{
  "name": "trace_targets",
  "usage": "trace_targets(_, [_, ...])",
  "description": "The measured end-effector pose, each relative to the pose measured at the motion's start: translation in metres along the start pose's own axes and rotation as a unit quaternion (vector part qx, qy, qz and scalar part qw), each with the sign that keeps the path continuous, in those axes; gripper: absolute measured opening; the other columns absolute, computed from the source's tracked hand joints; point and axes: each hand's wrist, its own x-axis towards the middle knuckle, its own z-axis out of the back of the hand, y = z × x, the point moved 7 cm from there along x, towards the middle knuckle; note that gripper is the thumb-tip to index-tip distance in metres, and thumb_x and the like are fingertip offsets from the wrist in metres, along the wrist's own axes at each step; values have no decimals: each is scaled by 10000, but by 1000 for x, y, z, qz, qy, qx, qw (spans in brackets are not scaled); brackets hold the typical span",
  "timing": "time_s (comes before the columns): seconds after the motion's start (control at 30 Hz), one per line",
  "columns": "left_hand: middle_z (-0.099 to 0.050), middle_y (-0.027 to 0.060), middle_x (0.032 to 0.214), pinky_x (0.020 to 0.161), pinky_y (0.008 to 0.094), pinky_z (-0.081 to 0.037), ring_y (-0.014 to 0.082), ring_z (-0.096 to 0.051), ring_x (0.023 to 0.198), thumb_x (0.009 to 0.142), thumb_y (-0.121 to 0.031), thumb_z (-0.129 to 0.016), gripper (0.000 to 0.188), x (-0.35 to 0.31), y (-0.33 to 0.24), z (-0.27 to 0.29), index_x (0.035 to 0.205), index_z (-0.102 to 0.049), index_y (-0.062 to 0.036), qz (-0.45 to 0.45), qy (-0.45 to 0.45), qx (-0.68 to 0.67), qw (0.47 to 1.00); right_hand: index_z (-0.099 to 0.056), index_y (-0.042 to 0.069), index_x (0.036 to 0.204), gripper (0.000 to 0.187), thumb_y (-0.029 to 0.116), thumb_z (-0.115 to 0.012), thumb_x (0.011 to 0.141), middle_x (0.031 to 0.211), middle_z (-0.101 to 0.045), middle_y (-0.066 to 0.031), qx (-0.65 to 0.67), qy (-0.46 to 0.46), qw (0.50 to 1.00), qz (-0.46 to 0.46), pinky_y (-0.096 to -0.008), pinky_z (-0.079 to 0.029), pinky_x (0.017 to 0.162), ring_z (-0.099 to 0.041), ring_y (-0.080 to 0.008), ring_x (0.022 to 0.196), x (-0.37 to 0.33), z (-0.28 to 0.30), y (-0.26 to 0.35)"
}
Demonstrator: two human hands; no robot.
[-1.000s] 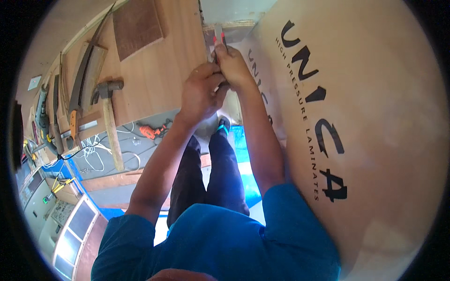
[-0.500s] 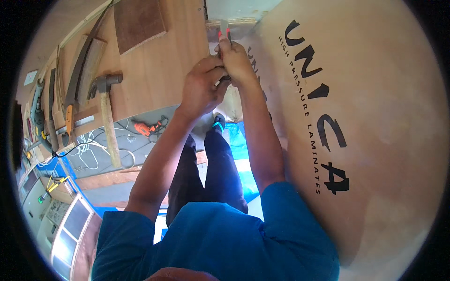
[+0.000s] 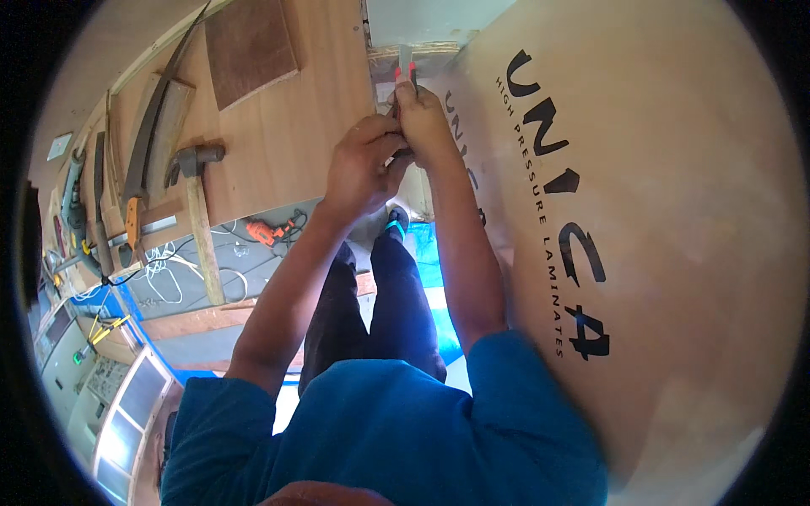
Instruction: The person installs laminate panels onto the interior and edges of a wooden cabinet using a utility knife to trim excess material. They position pieces of laminate, press them into place, and cut along the edges with the knife to achieve a flush fit.
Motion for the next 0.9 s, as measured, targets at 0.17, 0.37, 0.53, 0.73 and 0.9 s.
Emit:
trace_targets(0.17, [-580, 111, 832, 756, 438, -510, 324, -594, 823, 668, -2, -692, 89, -4, 0, 0, 739, -654, -41, -8, -6, -23, 1000, -629, 68, 902, 394, 423, -527, 1037, 749, -560, -20, -23, 16, 1000, -11, -289, -426, 567, -514, -127, 623, 3, -5, 4])
trace_targets(0.37, [-583, 111, 841, 750, 437, -508, 328, -598, 823, 661, -11, -704, 91, -2, 0, -1, 726, -646, -35, -31, -27, -2, 999, -624, 56, 891, 403, 415, -520, 1042, 751, -557, -15, -6, 41, 999, 18, -286, -424, 572, -515, -120, 630, 1, -8, 4])
trace_targets(0.53, [-581, 123, 841, 737, 448, -505, 336, -598, 820, 660, -14, -701, 88, -5, -1, -1, 720, -639, -31, -23, -21, 9, 999, -644, 32, 895, 451, 439, -514, 1039, 757, -584, -29, -33, 55, 998, 3, -309, -441, 589, -535, -138, 657, 1, -8, 0])
trace_targets(0.73, [-643, 102, 928, 786, 426, -532, 319, -641, 882, 671, -21, -765, 152, -8, 2, -5, 806, -702, -49, 3, 19, 29, 999, -644, 19, 904, 490, 479, -527, 1028, 754, -588, -42, -31, 53, 998, 4, -329, -446, 564, -544, -153, 653, 2, -8, 2])
trace_targets(0.9, [-641, 107, 936, 775, 426, -531, 324, -639, 870, 669, -18, -759, 168, -4, 0, -4, 821, -695, -47, -18, 15, 46, 999, -629, 23, 927, 486, 488, -531, 1028, 746, -576, -39, -22, 72, 997, 37, -329, -437, 526, -539, -151, 632, 8, -10, 8])
